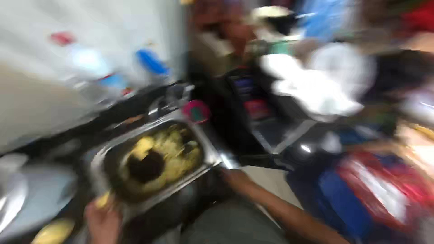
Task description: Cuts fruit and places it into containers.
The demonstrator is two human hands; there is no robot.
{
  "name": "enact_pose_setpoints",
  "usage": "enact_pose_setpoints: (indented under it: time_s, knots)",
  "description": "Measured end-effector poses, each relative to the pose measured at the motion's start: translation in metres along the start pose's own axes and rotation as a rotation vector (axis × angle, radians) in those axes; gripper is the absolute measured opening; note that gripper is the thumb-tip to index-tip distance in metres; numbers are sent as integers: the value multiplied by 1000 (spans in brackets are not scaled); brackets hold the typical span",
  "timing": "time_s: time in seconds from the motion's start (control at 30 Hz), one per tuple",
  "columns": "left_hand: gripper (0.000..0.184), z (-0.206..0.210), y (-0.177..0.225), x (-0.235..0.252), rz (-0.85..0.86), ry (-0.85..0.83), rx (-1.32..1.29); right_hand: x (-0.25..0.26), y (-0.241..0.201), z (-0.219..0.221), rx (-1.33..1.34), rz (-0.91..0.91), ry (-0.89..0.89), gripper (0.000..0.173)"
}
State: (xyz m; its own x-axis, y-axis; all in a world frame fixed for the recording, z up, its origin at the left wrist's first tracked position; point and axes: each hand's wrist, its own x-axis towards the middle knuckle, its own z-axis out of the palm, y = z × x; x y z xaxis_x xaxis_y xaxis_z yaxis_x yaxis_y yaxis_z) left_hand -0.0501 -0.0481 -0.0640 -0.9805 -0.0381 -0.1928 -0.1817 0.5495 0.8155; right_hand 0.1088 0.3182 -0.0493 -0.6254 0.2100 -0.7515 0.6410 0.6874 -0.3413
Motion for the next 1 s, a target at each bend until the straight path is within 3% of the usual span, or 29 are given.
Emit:
enact_pose_setpoints:
  time_s: [0.1,0.2,0.3,0.37,0.43,0.53,0.6,0.67,0.77,0.9,1.0]
  knots:
    - [50,-78,18,-32,-55,345,19,37,-11,18,-130,-106,-16,46]
    - [34,-139,-6,-58,49,742,-30,59,-31,30,-219,-235,-4,40]
    - [37,-156,-36,-70,30,881,163,67,-58,29,-317,-284,-34,38]
    - [45,-152,-56,-77,-196,702,380,71,-75,28,-347,-292,-54,38]
    - [51,-144,-69,-80,-283,588,517,72,-93,25,-354,-306,-46,37]
    - [52,-119,-54,-67,-75,620,475,70,-108,18,-319,-252,-40,38]
    - [49,-91,-33,-43,3,446,332,74,-111,19,-312,-209,-49,40]
    - [47,-54,-23,3,-28,173,274,76,-115,22,-313,-180,-42,41]
    - [47,13,-46,92,-105,-137,279,71,-119,24,-283,-116,-17,42]
    - [54,85,-81,196,65,-307,495,63,-114,22,-268,-29,-16,39]
    - [70,118,-101,249,215,-432,440,60,-101,20,-258,30,-10,37]
